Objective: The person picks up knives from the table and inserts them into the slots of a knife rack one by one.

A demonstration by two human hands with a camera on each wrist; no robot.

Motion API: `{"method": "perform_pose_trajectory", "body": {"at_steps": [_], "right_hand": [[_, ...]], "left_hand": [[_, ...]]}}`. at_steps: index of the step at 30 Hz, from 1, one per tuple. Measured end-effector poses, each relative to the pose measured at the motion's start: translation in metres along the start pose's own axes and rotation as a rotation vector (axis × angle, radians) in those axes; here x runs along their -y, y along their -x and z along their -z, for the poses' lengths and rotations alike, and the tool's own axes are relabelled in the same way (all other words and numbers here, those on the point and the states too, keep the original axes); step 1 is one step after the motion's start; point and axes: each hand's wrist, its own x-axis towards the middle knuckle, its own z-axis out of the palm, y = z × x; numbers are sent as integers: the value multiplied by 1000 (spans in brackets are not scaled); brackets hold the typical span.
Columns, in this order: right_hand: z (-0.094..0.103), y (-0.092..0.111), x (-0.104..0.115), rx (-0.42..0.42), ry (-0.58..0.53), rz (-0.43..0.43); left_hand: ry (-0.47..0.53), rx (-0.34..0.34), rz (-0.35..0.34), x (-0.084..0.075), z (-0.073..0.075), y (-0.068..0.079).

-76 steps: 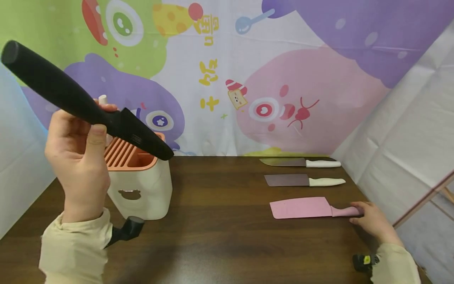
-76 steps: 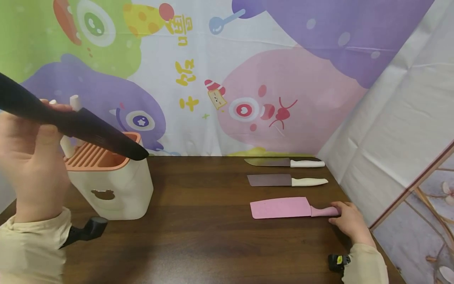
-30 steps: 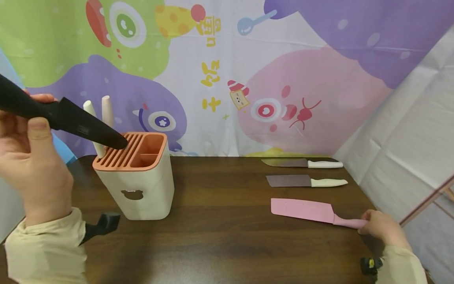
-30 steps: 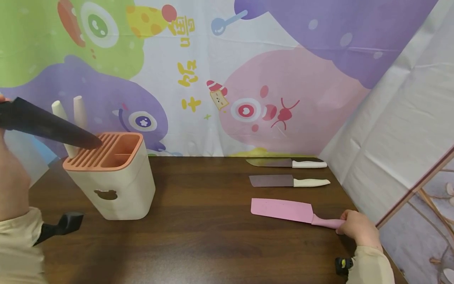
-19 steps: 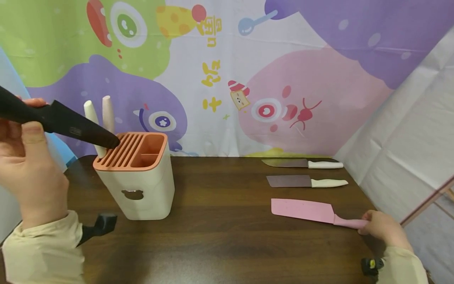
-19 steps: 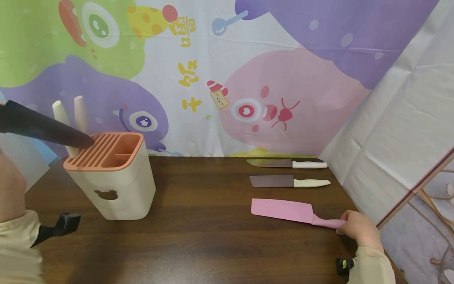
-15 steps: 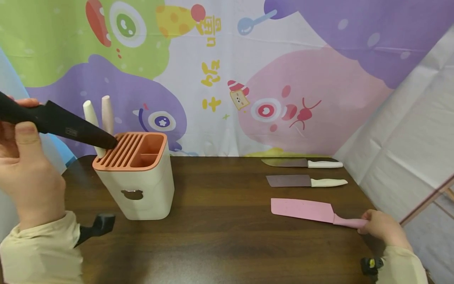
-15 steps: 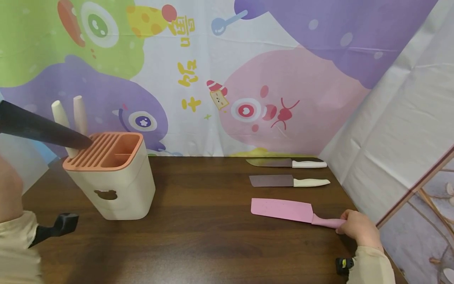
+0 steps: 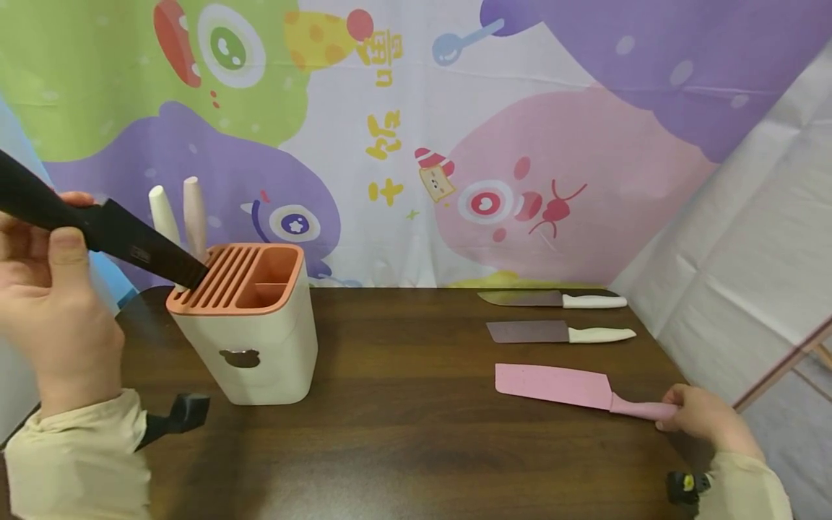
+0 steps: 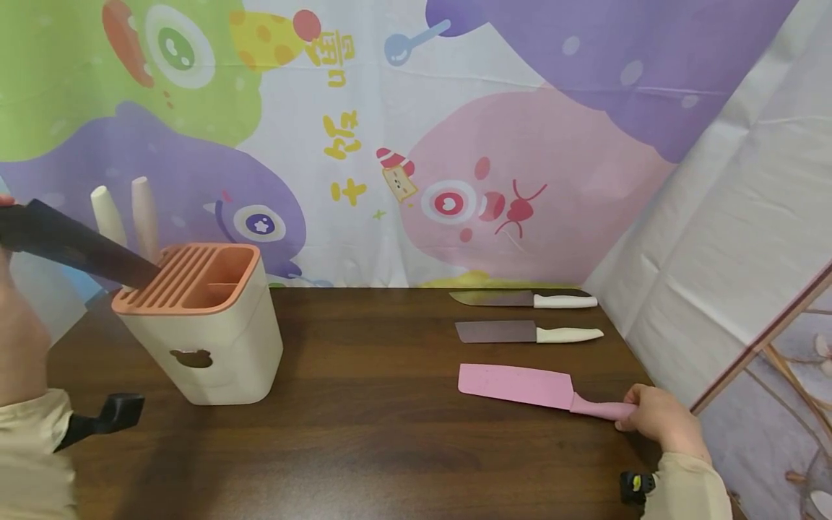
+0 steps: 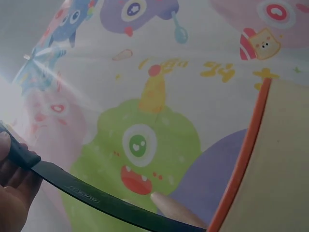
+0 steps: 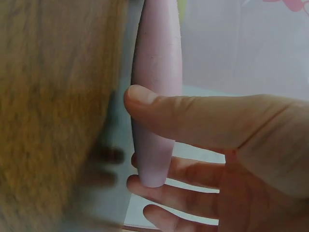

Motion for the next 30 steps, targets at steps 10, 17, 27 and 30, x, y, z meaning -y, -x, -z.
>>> {"method": "perform_pose_trajectory", "body": {"at_steps": [10, 17, 27, 30], "right_hand": [[6, 4, -3, -53, -39, 55], [11, 8, 0, -56, -83, 99], [13, 18, -9, -92, -239, 128], [14, 21, -10, -97, -276, 138]], "left_hand": [[-46, 58, -28, 11, 4, -2], [-21, 37, 29, 23, 12, -3], [-38, 40, 70, 35, 27, 1], [-40, 37, 92, 38, 32, 4]]}}
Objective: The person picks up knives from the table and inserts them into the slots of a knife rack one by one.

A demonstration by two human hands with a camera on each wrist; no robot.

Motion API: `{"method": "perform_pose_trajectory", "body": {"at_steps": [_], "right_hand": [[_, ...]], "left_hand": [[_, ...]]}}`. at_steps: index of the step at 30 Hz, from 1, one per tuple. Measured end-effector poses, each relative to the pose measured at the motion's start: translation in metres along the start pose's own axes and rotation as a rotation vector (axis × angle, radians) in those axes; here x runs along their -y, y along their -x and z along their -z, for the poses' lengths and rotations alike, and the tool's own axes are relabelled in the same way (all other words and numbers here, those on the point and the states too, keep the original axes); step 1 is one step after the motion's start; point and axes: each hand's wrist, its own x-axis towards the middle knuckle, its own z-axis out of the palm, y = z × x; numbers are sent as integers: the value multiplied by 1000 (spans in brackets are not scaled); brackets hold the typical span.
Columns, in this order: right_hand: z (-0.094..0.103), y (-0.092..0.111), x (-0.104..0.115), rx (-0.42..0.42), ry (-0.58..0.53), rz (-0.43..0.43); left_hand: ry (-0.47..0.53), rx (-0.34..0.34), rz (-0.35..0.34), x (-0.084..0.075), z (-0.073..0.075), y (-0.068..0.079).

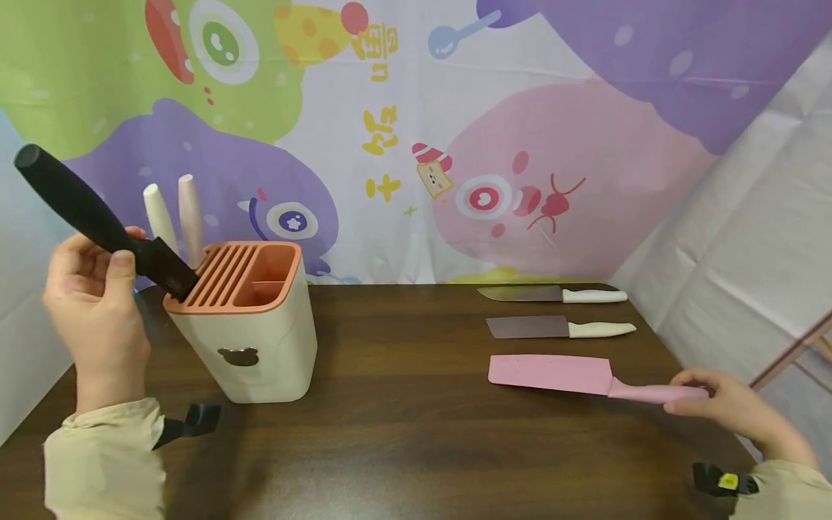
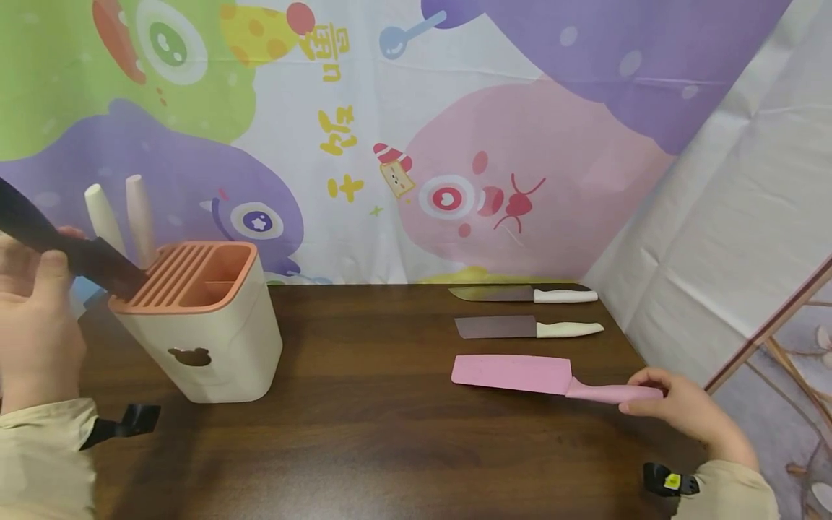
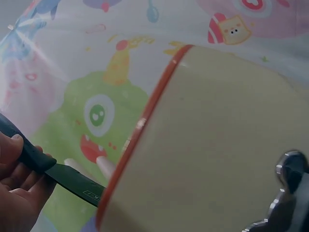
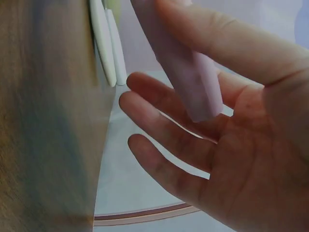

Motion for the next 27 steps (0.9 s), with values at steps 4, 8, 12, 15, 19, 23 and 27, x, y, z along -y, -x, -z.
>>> {"method": "perform_pose_trajectory", "body": {"at_steps": [4, 8, 12, 15, 19, 23, 27], "right_hand": [[2, 1, 1, 6, -18, 4], [4, 2, 3, 3, -19, -21], [6, 5, 5, -29, -64, -28], [8, 7, 7, -53, -137, -20], [9, 9, 9, -72, -231, -33], [10, 10, 12, -96, -267, -57], [13, 10, 18, -116, -259, -60]], "left_hand": [[13, 4, 21, 5, 2, 3], [6, 29, 40, 10, 4, 6], [-21, 42, 68, 15, 7, 10], [-48, 42, 89, 17, 9, 12], [-89, 42, 99, 19, 13, 14], [-124, 48, 108, 22, 16, 16], [-187, 44, 125, 23, 17, 18]]}}
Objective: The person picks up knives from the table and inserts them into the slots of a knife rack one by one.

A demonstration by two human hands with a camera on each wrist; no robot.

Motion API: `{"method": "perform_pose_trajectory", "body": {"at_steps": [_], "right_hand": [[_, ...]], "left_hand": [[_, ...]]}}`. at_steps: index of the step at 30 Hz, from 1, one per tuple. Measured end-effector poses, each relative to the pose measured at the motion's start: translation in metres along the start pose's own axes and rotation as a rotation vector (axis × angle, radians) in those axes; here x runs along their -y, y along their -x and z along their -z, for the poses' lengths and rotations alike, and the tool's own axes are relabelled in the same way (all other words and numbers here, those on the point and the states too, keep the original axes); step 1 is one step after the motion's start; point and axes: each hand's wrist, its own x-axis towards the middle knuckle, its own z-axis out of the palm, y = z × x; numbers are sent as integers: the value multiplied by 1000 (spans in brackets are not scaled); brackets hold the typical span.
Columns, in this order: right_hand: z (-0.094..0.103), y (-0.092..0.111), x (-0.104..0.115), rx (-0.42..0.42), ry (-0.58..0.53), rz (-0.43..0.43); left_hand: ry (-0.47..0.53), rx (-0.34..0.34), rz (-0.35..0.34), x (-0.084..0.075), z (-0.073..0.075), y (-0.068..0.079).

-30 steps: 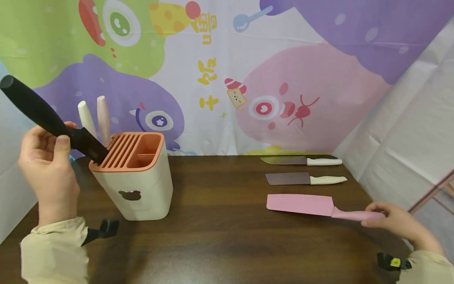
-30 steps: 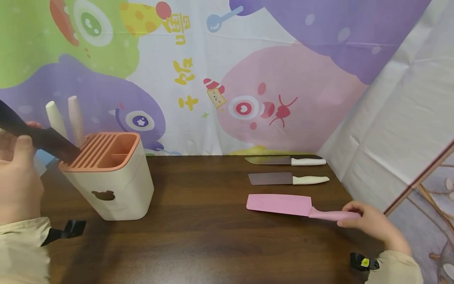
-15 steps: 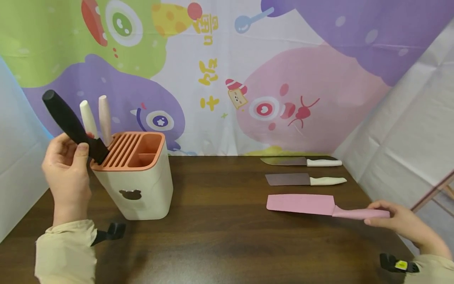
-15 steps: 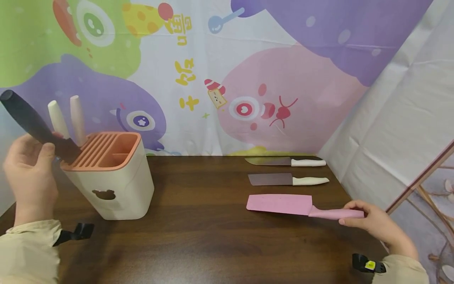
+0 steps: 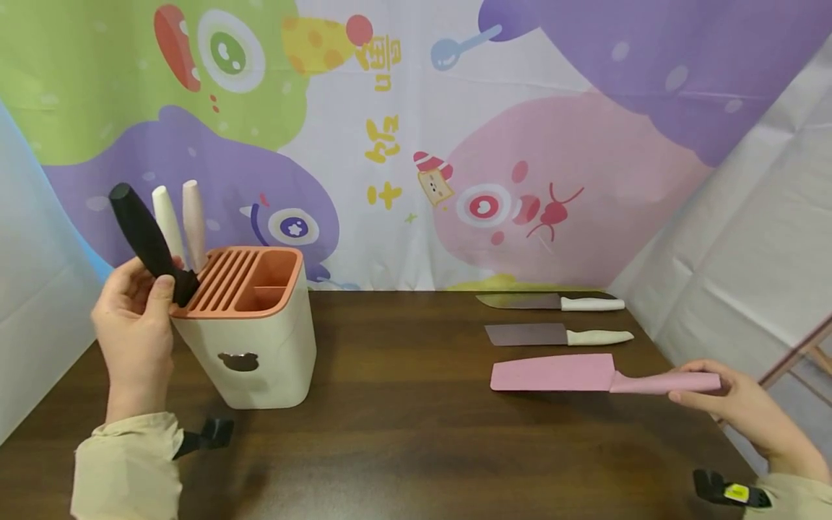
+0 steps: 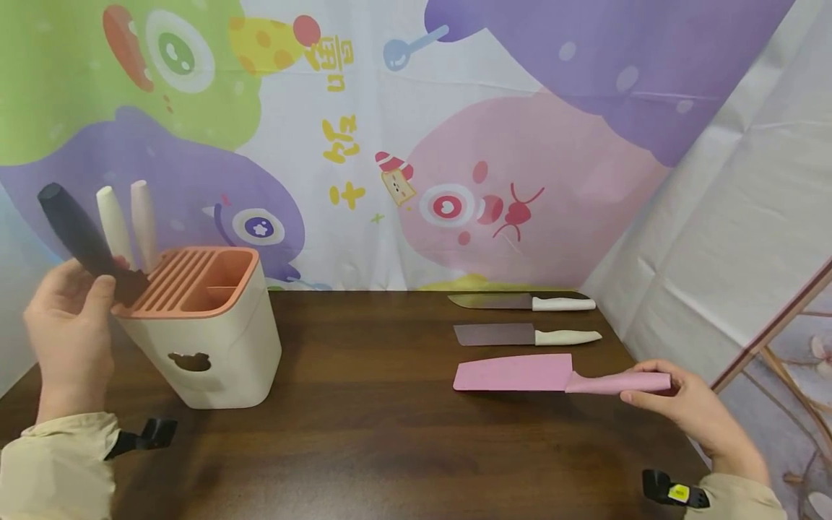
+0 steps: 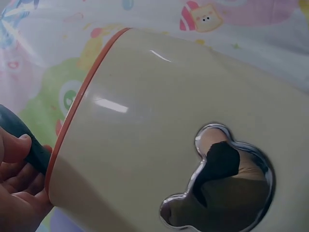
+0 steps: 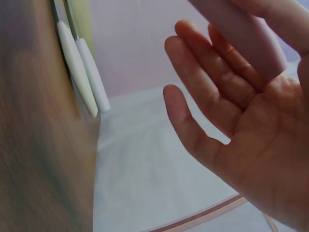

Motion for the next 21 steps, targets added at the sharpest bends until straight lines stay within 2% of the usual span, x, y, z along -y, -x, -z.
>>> {"method": "perform_pose_trajectory", "body": {"at_steps": [4, 11, 18, 21], "right_hand": [[-1, 0, 5, -18, 1, 20], [-10, -3, 8, -61, -95, 142], [-18, -9, 1, 46, -508, 302], [-21, -10, 4, 31, -514, 302]], "left_hand": [[-84, -2, -4, 1, 1, 1], [-61, -2, 4, 4, 4, 3], [-179, -2, 31, 8, 3, 3], [-232, 1, 21, 8, 1, 3]]}}
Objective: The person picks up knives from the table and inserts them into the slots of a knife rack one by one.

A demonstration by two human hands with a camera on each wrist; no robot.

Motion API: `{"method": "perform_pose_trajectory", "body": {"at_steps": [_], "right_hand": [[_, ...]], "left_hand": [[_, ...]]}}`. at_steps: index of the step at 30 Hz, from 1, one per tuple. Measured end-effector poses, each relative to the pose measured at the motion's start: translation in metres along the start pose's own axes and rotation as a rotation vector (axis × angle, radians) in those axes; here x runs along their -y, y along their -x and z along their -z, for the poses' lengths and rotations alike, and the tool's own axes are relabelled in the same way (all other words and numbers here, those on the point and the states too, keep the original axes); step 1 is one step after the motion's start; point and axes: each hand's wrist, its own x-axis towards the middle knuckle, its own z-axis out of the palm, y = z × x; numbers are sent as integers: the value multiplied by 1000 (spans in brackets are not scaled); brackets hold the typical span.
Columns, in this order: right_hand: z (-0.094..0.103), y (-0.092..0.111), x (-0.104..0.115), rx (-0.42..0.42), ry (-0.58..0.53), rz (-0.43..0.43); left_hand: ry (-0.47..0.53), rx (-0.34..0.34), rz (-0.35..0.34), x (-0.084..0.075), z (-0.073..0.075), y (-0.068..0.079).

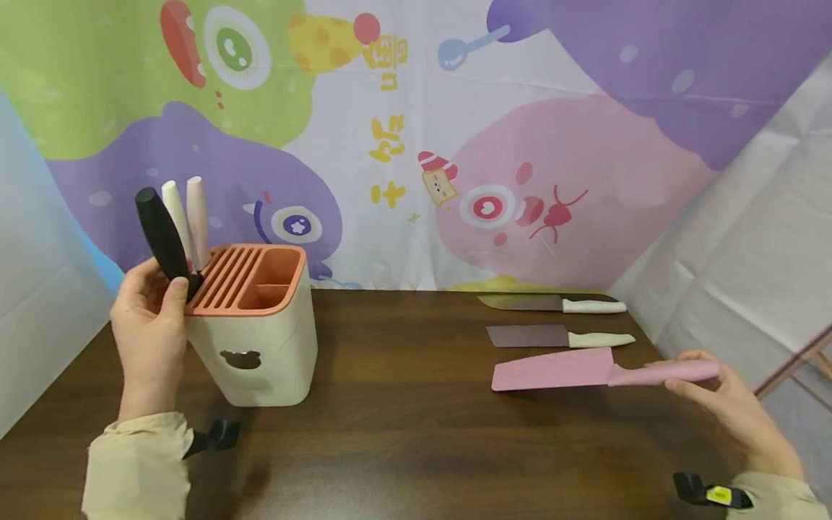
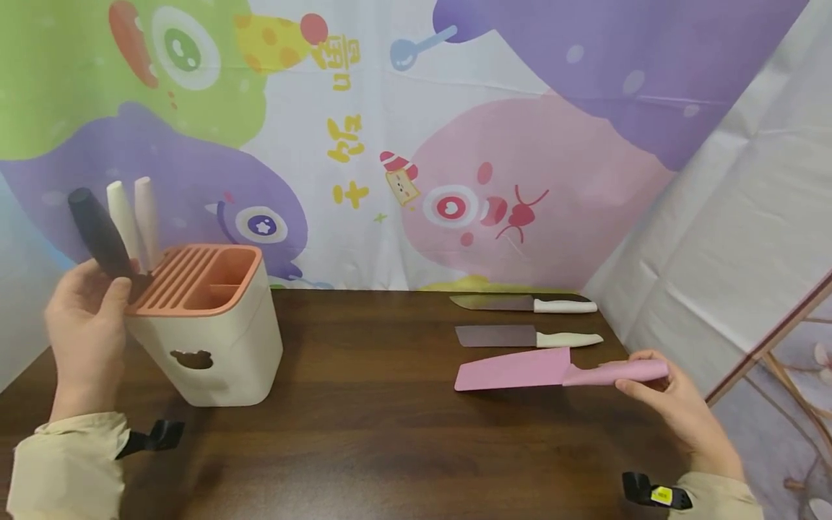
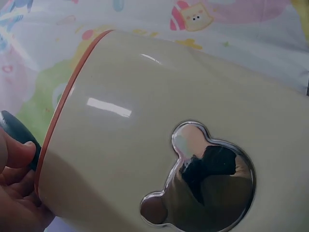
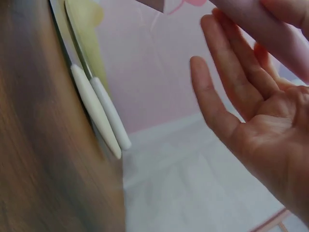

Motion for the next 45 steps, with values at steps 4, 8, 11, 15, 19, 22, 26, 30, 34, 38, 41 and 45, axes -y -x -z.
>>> {"method": "perform_pose_trajectory", "body": {"at_steps": [4, 8, 11, 15, 19, 22, 26, 30, 34, 38, 41, 45], "right_hand": [[-7, -4, 6, -70, 3, -28], [-12, -9, 8, -4, -174, 79], [-15, -13, 8, 73, -341, 172], [-24, -20, 11, 100, -589, 269], [-32, -27, 15, 81, -754, 350], [-38, -32, 18, 30, -782, 377], [-45, -36, 18, -38, -792, 388], [-50, -38, 17, -81, -843, 406], [-53, -39, 20, -99, -838, 428], [-57, -44, 29, -115, -755, 421], [-61, -48, 37, -115, -714, 421], [-69, -55, 47, -102, -672, 439]], "left_hand": [[-61, 2, -17, -2, -2, 0], [-62, 15, -1, -3, -2, 0], [-77, 35, 17, -2, -2, 0], [-160, 51, 25, -1, -1, -1], [-265, 48, 23, -3, -1, -2], [-310, 30, 25, -4, -1, -2], [-314, -14, 31, -5, 0, -3], [-305, -30, 34, -4, 1, -3], [-319, -26, 34, -4, 0, -3], [-255, -55, 37, -5, 2, -2], [-181, -78, 38, -6, 4, -2], [-144, -86, 26, -7, 6, 0]]}}
